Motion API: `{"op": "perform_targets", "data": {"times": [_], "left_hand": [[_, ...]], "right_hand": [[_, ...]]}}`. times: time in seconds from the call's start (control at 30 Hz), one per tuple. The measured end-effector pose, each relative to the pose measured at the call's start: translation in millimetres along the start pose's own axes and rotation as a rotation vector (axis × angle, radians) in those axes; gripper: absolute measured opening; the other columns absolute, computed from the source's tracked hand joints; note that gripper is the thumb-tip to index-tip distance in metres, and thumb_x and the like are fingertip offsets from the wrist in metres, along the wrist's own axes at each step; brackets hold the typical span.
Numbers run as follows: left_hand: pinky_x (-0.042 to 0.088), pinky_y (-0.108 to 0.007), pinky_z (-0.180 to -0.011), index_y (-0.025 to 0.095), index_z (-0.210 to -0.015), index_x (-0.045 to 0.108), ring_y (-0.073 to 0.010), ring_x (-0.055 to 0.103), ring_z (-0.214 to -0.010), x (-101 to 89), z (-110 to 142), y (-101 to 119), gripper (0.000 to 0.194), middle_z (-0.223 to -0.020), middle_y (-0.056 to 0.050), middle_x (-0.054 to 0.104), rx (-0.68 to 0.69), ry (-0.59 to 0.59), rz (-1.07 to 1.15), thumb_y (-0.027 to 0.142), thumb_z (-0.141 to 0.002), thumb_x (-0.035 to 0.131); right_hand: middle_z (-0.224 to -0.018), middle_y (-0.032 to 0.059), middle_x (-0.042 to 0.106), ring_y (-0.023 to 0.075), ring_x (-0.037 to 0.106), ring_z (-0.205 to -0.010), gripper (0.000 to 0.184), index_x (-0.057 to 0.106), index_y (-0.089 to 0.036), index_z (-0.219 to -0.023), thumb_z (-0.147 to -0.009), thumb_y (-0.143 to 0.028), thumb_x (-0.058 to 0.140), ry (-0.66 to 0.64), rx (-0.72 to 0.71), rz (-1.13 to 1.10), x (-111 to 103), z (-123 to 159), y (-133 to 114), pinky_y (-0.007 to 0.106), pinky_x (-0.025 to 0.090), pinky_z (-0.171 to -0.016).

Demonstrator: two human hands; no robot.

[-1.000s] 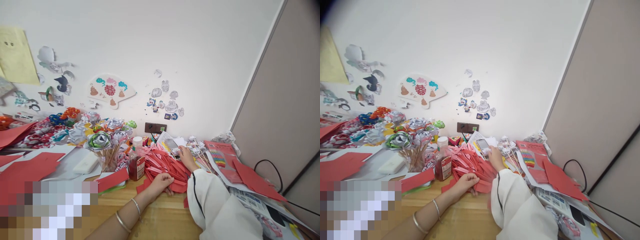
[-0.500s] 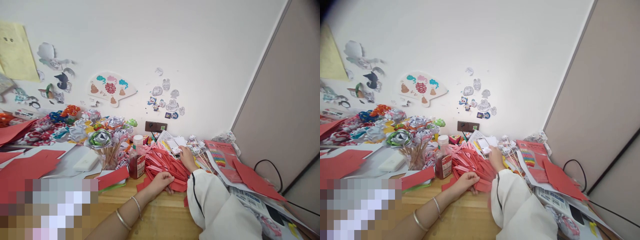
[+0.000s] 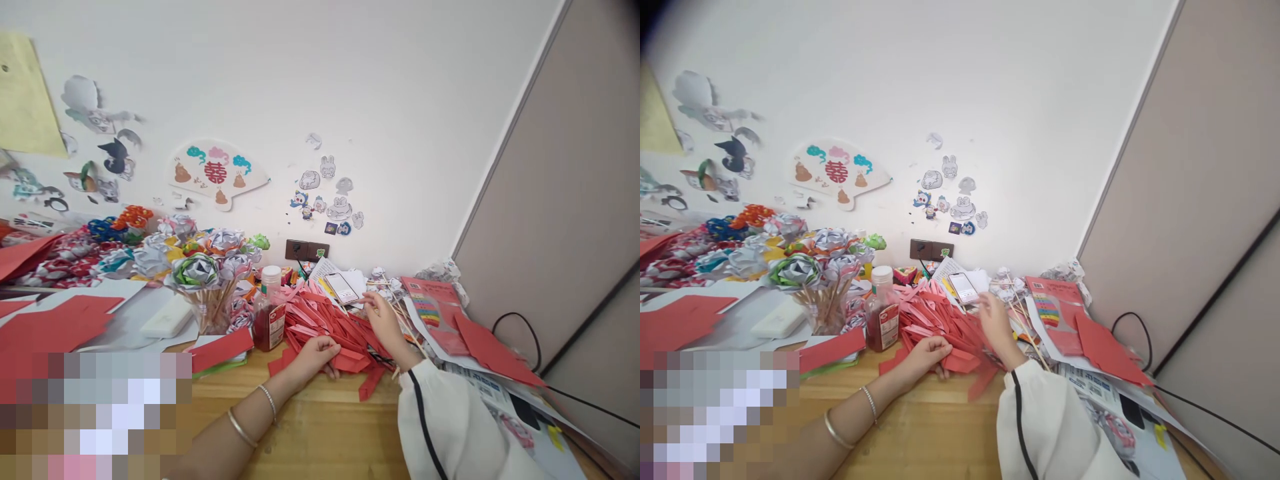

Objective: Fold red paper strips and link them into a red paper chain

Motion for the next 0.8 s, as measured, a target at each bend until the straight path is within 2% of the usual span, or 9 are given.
{"op": "perform_targets", "data": {"times": [0.07,0.17,0.27,0.43,0.8], "left_hand": [[0.042,-0.019,-0.040,0.014,-0.066,0.045,-0.0096,0.054,-0.038,-0.2,0,1,0.033,-0.047,0.002,0.057,0.011,0.010,-0.024,0.045,-0.064,0.057],[0.041,-0.018,-0.039,0.014,-0.067,0.044,-0.0096,0.053,-0.036,-1.1,-1,1,0.034,-0.044,0.003,0.056,0.014,0.019,-0.051,0.047,-0.065,0.055],[0.040,-0.018,-0.038,0.015,-0.068,0.045,-0.0097,0.053,-0.036,-3.8,-3,0,0.033,-0.043,0.003,0.057,0.026,0.038,-0.068,0.047,-0.066,0.053],[0.039,-0.018,-0.037,0.014,-0.068,0.046,-0.0094,0.052,-0.036,-7.6,-3,2,0.033,-0.045,0.002,0.058,0.036,0.068,-0.092,0.047,-0.066,0.053],[0.036,-0.016,-0.035,0.015,-0.070,0.044,-0.0079,0.050,-0.033,-7.1,-3,0,0.034,-0.045,0.003,0.058,0.023,0.034,-0.066,0.049,-0.067,0.051]], "right_hand": [[-0.089,0.0068,0.059,0.0170,0.055,-0.084,0.023,0.049,-0.017,-0.096,-0.077,-0.018,0.036,-0.030,0.011,-0.047,0,24,-5,0.031,0.041,-0.077],[-0.087,0.0070,0.059,0.0186,0.054,-0.083,0.020,0.052,-0.017,-0.093,-0.077,-0.022,0.040,-0.039,-0.012,0.030,4,56,-9,0.033,0.041,-0.076],[-0.086,0.0072,0.058,0.0188,0.053,-0.082,0.019,0.054,-0.017,-0.090,-0.079,-0.023,0.040,-0.054,-0.008,0.095,10,74,-6,0.031,0.041,-0.074],[-0.082,0.0058,0.059,0.0183,0.053,-0.080,0.020,0.055,-0.018,-0.087,-0.081,-0.027,0.039,-0.106,-0.024,0.122,17,79,-6,0.029,0.039,-0.072],[-0.077,0.0044,0.061,0.0169,0.055,-0.071,0.022,0.057,-0.017,-0.083,-0.079,-0.032,0.041,-0.153,0.064,-0.050,32,84,8,0.026,0.040,-0.065]]}}
Point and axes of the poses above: each hand's wrist, its own z-axis away from the middle knuckle, its own x-axis out of the palm, y = z × x, the point moved 8 cm from there along -z, towards the middle knuckle
